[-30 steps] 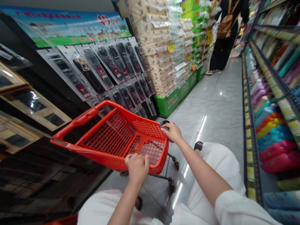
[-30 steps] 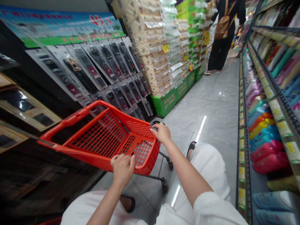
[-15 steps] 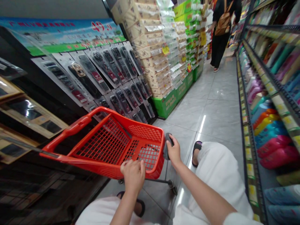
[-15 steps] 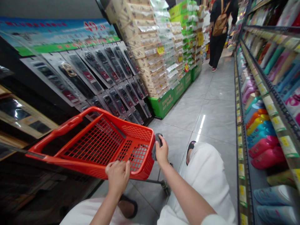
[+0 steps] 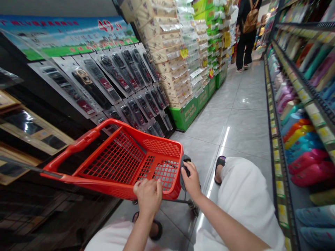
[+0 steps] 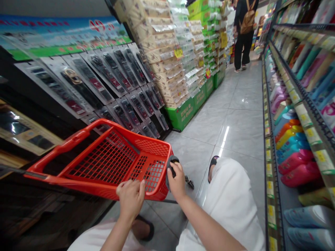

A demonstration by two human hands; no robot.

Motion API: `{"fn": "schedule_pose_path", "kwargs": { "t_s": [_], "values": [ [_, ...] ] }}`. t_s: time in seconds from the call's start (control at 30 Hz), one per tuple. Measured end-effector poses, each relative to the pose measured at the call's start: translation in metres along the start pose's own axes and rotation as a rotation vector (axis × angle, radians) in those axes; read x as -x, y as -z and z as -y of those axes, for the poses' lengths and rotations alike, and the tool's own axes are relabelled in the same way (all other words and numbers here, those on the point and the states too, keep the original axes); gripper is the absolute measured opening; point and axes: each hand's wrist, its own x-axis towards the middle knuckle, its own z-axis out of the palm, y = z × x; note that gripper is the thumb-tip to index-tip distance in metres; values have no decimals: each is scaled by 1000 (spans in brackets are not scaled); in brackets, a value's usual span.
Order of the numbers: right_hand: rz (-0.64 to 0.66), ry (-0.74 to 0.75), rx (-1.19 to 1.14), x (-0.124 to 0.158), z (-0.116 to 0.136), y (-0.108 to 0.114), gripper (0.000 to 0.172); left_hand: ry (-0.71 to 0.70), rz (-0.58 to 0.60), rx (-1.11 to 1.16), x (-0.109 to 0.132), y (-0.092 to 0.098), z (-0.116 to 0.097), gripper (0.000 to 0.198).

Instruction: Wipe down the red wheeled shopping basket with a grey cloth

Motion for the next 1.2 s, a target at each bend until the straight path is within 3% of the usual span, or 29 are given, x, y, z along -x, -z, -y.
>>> {"fn": "schedule_pose_path", "kwargs": {
  "t_s": [0.1, 0.23, 0.3, 0.43, 0.5, 0.63, 0.73, 0.8, 1.0, 1.1, 1.2],
  "values": [
    [-96, -93, -37, -44, 1, -5, 35, -13, 4, -2, 2, 2, 0, 46],
    [36, -43, -153, -101, -11, -9, 32, -8, -25, -12, 3, 1, -1, 46],
    [77, -88, -175, -97, -28, -9, 31, -4, -27, -23, 2, 1, -2, 46],
    [90, -315, -141, -53, -71, -7, 26, -9, -41, -37, 1, 2, -3, 45],
    [94, -360, -142, -43, -80, -9, 27, -21, -51, -42, 2, 2, -2, 43],
    [-4, -341, -178, -75, -60, -10, 34, -43, -64, -56, 3, 1, -1, 41],
    [30, -137, -244, -107, -36, -9, 33, -52, -89, -62, 1, -3, -1, 42],
    [78, -37, -248, -112, -31, -8, 30, -52, -101, -66, 0, -5, 0, 42],
    [127, -243, -139, -84, -62, -8, 20, -36, -103, -76, 0, -4, -2, 42],
    [146, -255, -177, -95, -50, -9, 22, -27, -89, -91, 0, -3, -3, 41],
    [108, -171, -251, -106, -25, -11, 27, -12, -83, -112, -3, -5, -6, 41]
  ]
}}
